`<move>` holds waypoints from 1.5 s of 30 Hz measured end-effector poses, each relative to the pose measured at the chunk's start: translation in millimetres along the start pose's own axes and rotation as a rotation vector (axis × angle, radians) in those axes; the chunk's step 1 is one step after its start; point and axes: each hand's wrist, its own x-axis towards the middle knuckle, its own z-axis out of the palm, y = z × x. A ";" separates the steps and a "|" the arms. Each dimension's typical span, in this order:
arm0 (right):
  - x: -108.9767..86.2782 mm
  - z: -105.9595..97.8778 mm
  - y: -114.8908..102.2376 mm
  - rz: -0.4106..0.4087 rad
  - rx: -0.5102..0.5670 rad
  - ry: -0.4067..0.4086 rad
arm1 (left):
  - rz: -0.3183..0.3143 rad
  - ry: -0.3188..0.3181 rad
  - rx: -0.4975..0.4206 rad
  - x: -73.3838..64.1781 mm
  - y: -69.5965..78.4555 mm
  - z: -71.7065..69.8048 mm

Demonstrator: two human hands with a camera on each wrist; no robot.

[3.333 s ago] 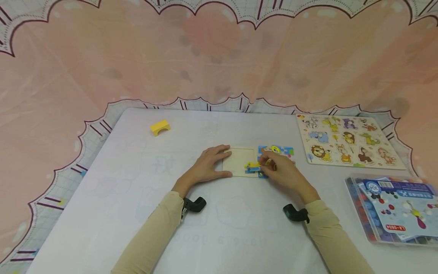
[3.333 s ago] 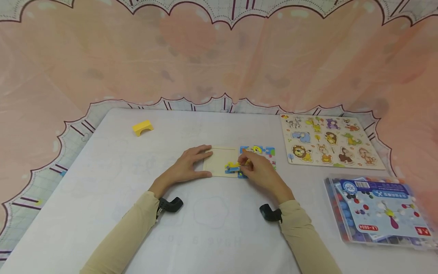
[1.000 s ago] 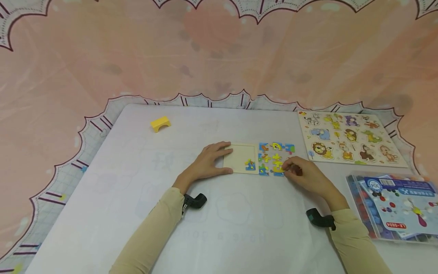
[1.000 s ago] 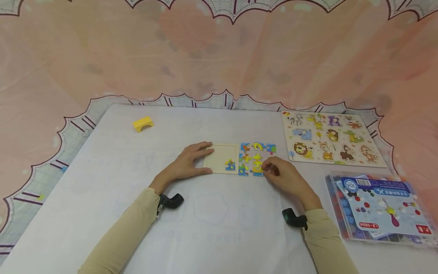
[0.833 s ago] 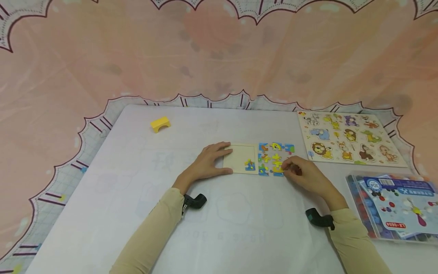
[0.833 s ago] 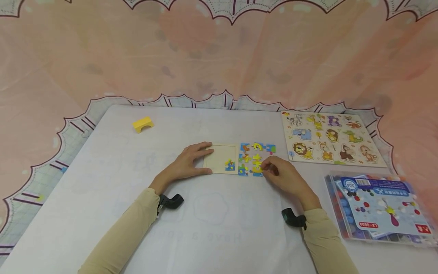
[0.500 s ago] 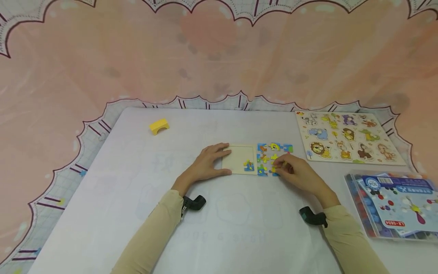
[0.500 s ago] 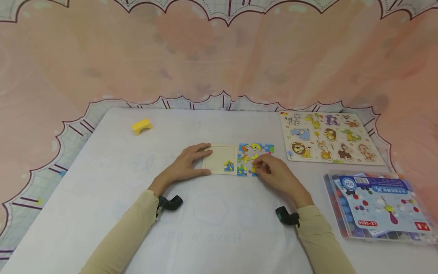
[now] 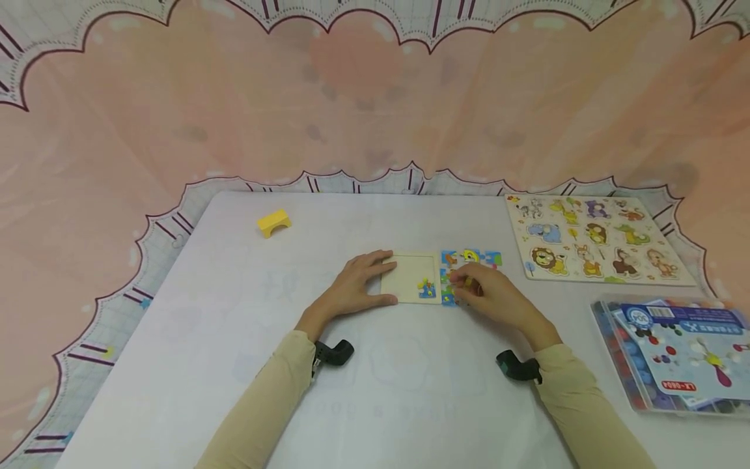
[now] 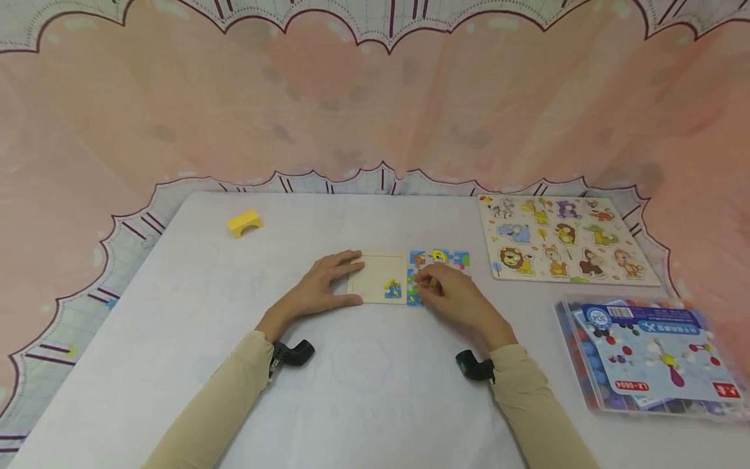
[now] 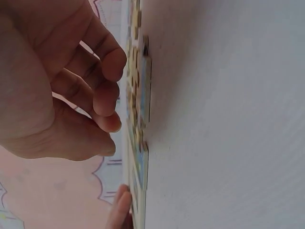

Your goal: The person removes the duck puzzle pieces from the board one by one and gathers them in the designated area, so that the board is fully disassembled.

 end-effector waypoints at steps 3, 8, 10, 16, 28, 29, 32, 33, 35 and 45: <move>4.6 2.8 -1.7 -0.001 0.014 -0.014 | 0.003 0.001 -0.001 0.5 0.0 1.4; 13.3 8.4 -2.1 -0.011 -0.014 -0.028 | 0.008 -0.002 -0.002 2.4 0.8 2.7; 16.3 10.0 -3.3 -0.010 -0.030 -0.038 | 0.012 -0.005 0.001 3.3 1.3 2.9; 24.6 14.4 -7.7 0.017 -0.086 -0.084 | 0.019 -0.007 0.013 6.9 2.1 2.3; 26.1 16.4 -8.2 0.047 -0.126 -0.097 | 0.029 -0.015 -0.007 11.6 4.6 1.2; 26.1 16.4 -8.2 0.052 -0.118 -0.095 | 0.029 -0.016 -0.005 11.6 4.7 1.0; 26.5 16.6 -8.8 0.043 -0.105 -0.085 | 0.020 -0.009 -0.002 10.1 4.4 -0.3; 27.0 16.9 -9.4 0.037 -0.098 -0.080 | 0.013 -0.007 -0.003 9.2 4.1 -0.9; 27.9 17.5 -11.0 0.028 -0.083 -0.071 | 0.002 -0.003 -0.009 7.1 3.8 -2.2; 28.8 23.8 -11.2 0.026 -0.014 -0.036 | -0.007 -0.004 -0.003 1.2 0.0 -0.2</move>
